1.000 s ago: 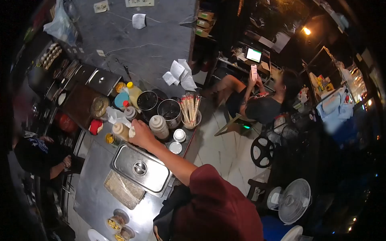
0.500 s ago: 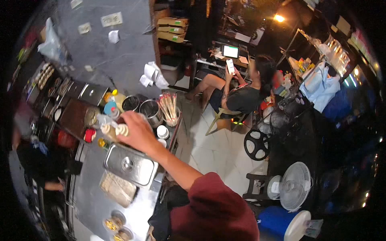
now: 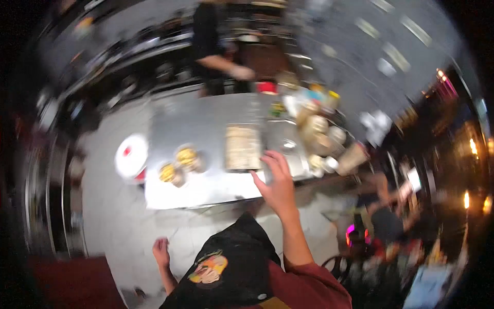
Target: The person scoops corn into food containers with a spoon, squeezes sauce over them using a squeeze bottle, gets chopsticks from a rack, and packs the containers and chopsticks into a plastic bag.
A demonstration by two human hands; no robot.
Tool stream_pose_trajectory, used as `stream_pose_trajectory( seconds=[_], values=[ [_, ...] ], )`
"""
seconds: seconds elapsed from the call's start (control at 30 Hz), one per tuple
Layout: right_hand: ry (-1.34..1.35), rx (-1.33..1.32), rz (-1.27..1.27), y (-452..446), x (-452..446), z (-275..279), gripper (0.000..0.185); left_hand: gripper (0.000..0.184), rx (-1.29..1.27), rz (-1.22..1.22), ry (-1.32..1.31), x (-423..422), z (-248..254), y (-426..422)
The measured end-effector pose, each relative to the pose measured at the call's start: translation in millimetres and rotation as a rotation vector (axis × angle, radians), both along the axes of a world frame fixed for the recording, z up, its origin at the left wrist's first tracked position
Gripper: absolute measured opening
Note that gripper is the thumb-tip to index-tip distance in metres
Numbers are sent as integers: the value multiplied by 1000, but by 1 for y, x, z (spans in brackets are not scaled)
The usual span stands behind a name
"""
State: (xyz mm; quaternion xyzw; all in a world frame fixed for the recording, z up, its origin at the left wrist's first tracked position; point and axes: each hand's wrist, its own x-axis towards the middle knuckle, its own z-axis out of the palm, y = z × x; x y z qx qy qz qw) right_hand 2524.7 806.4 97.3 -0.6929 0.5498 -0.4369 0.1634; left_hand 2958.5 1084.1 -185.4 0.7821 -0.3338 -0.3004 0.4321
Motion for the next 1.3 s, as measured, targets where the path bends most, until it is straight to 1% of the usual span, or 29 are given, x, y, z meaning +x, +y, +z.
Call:
stream_pose_trajectory(
  seconds=[0.03, 0.07, 0.1, 0.17, 0.23, 0.3, 0.37, 0.43, 0.47, 0.5, 0.53, 0.57, 0.6, 0.63, 0.67, 0.7, 0.73, 0.77, 0.87, 0.9, 0.93, 1.0, 1.03, 1.1, 1.13, 1.17, 1.23, 1.27, 1.3],
  values=[
    [33, 3, 81, 7, 20, 2, 37, 20, 54, 89, -44, -4, 38, 3],
    [80, 27, 170, 12, 39, -9, 35, 22, 52, 185, -135, -4, 61, 10],
    [132, 48, 235, 16, 57, -22, 33, 18, -16, 276, -120, 2, 73, 18],
    [176, 84, 381, 21, 86, -43, 31, 13, -134, 365, -151, 16, 94, 32],
    [209, 172, 485, 25, 112, -59, 29, 11, -130, 453, -204, 26, 109, 44],
    [243, 308, 559, 27, 134, -76, 29, 10, -122, 518, -235, 39, 109, 56],
    [350, 322, 628, 25, 152, -99, 30, 10, -108, 581, -247, 48, 101, 66],
    [427, 339, 708, 23, 176, -113, 30, 11, -75, 557, -302, 56, 88, 72],
    [422, 338, 753, 20, 187, -124, 33, 11, -53, 580, -341, 61, 87, 80],
    [416, 392, 791, 17, 201, -132, 33, 13, 10, 614, -350, 59, 100, 75],
    [451, 349, 858, 14, 218, -144, 33, 13, 7, 622, -293, 62, 91, 81],
    [406, 261, 968, 8, 233, -161, 32, 13, 21, 624, -302, 63, 91, 83],
    [405, 285, 1030, 2, 247, -176, 32, 13, 103, 639, -242, 60, 95, 84],
    [462, 252, 1153, -12, 268, -194, 32, 16, 36, 643, -250, 61, 79, 89],
    [501, 311, 1265, -27, 293, -210, 31, 18, 42, 704, -205, 59, 88, 85],
    [481, 366, 1361, -39, 318, -222, 30, 19, 5, 838, -115, 57, 92, 81],
    [531, 567, 1365, -37, 344, -208, 30, 19, -1, 895, -169, 53, 105, 82],
    [567, 538, 1451, -42, 372, -212, 30, 19, -8, 910, -228, 53, 121, 88],
    [643, 408, 1743, -47, 451, -200, 33, 27, -5, 1238, -706, 42, 159, 120],
    [673, 361, 1826, -48, 478, -199, 34, 37, 29, 1394, -762, 33, 170, 137],
    [740, 340, 1837, -42, 503, -194, 36, 39, 45, 1518, -852, 18, 199, 153],
    [854, 244, 1894, -34, 557, -191, 40, 42, 242, 1772, -1162, -17, 255, 191],
    [906, 187, 1917, -26, 577, -188, 42, 50, 445, 1869, -1269, -44, 266, 218],
    [886, 129, 1967, 3, 606, -170, 42, 61, 618, 2414, -1327, -98, 289, 258],
    [824, 7, 1995, 13, 617, -179, 42, 62, 562, 2532, -1469, -122, 298, 281],
    [807, 55, 2025, 32, 623, -178, 42, 64, 508, 2641, -1619, -147, 304, 302],
    [771, 155, 2077, 79, 626, -170, 43, 70, 201, 2817, -1367, -197, 277, 357],
    [760, 122, 2153, 97, 628, -180, 45, 73, -71, 2735, -1214, -213, 275, 365],
    [797, 71, 2227, 116, 625, -179, 45, 70, 190, 2765, -1319, -215, 263, 372]
  ],
)
